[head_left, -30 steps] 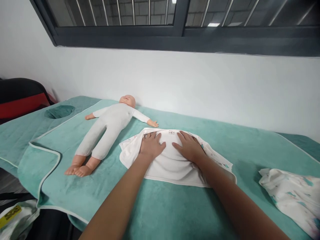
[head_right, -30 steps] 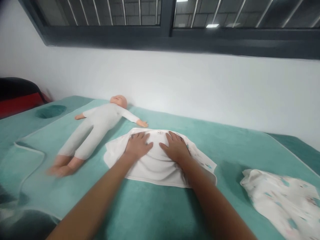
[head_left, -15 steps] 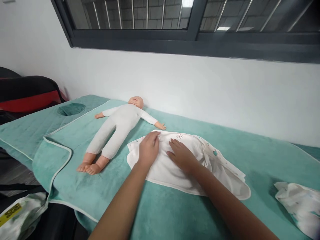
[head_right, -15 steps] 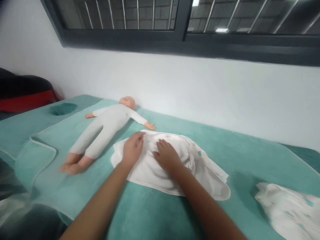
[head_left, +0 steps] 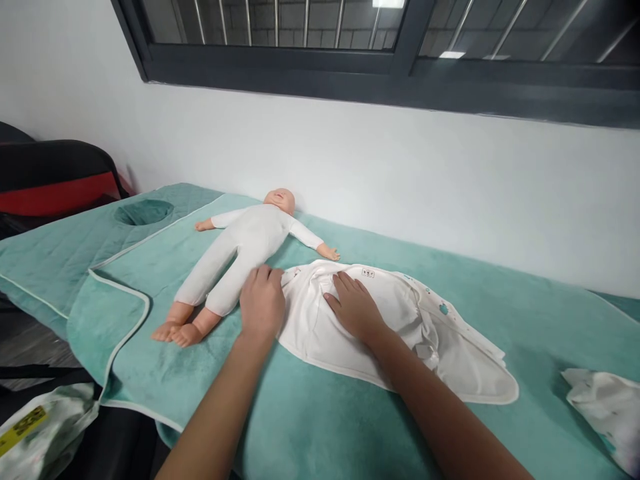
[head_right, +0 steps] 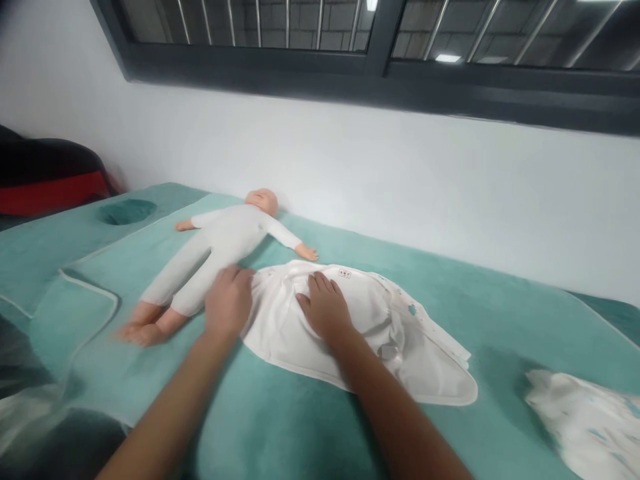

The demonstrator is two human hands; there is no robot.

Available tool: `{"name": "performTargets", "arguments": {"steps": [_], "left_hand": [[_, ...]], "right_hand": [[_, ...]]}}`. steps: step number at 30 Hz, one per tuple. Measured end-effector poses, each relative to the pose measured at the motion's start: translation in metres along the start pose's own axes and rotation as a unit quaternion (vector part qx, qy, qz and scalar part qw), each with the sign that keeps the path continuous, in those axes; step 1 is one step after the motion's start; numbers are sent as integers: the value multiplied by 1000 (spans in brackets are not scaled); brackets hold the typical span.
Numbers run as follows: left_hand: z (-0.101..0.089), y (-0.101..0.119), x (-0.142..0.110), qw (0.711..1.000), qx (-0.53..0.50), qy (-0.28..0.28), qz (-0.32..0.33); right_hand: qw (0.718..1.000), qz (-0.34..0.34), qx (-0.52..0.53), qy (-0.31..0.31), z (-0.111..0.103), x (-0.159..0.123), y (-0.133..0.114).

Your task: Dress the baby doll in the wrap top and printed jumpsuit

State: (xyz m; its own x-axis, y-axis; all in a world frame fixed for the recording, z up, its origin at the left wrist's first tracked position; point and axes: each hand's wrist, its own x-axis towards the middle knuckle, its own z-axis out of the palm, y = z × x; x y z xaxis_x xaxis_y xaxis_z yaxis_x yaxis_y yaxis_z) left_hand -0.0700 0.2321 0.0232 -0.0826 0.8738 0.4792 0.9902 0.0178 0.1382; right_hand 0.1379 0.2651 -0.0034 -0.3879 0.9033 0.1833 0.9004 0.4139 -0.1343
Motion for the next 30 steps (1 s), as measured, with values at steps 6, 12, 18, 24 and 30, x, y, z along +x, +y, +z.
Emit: {"name": "performTargets", "arguments": {"steps": [6, 12, 18, 24, 30], "left_hand": [[13, -9, 26, 996, -11, 86, 11], [8, 8, -22, 973, -154, 143, 99], [-15, 42, -84, 934, -211, -87, 275], [-15, 52, -98, 934, -189, -115, 279], [-13, 51, -102, 927, -166, -56, 331]], "right_hand": [[1000, 0, 16, -3, -2, 1, 3], [1000, 18, -15, -8, 5, 1, 4], [1000, 11, -27, 1, 6, -2, 7], [993, -94, 60, 36, 4, 6, 17], [984, -124, 127, 19, 4, 36, 19]]}}
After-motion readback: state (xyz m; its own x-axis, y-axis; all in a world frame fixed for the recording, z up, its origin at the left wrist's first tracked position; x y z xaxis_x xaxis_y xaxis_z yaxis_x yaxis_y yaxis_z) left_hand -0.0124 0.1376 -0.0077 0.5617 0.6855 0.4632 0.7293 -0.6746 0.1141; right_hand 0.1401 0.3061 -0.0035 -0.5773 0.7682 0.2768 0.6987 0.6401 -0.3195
